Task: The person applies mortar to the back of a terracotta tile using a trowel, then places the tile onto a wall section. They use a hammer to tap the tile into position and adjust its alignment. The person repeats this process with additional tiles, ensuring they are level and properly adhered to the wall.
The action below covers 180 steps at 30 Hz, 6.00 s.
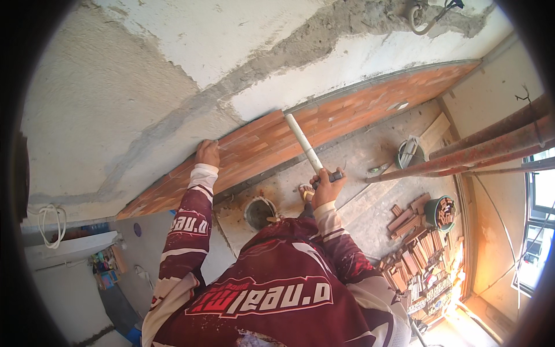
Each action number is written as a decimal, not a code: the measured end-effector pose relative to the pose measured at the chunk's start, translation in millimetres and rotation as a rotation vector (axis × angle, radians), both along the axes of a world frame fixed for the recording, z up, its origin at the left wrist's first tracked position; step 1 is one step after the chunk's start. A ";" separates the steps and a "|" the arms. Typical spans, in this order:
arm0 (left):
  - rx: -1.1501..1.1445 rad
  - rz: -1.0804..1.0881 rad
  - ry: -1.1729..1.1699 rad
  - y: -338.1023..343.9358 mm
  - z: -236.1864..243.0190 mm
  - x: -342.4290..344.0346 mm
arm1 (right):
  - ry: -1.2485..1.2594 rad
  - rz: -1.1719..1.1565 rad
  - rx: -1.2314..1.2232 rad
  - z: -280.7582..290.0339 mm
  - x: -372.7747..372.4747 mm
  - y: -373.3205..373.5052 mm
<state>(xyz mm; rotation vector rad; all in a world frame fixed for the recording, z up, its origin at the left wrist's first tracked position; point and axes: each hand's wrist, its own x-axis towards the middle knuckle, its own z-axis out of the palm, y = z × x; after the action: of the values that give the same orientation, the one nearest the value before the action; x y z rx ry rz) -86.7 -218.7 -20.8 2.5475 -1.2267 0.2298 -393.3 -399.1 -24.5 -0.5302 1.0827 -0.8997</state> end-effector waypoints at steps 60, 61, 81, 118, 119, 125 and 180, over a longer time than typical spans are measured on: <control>-0.075 -0.057 -0.089 6.5 -11.3 1.3 | 0.014 0.021 -0.017 -0.1 -0.1 -3.9; -0.066 -0.056 -0.089 6.2 -10.6 1.0 | 0.018 0.025 -0.022 -1.3 -0.7 -3.7; -0.113 -0.058 -0.107 6.2 -11.5 -0.6 | 0.008 0.019 -0.010 0.5 -5.8 -7.1; -0.103 0.031 -0.089 2.8 -12.5 -7.7 | 0.420 0.858 -0.796 -60.4 141.4 -98.2; -0.100 0.035 -0.087 4.2 -12.6 -7.9 | 0.450 0.862 -0.828 -60.4 144.9 -98.7; -0.137 0.108 -0.090 2.0 -13.1 -12.9 | 0.518 0.879 -0.886 -76.6 157.8 -107.1; -1.621 0.975 1.533 -41.5 -62.4 -35.5 | 0.450 0.943 -1.012 -72.8 157.1 -121.6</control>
<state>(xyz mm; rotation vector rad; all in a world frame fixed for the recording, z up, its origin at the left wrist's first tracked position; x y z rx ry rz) -122.2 -260.2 -83.2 0.8915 0.6904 -0.3666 -236.3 -520.8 -97.4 -1.9603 0.5409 -0.4056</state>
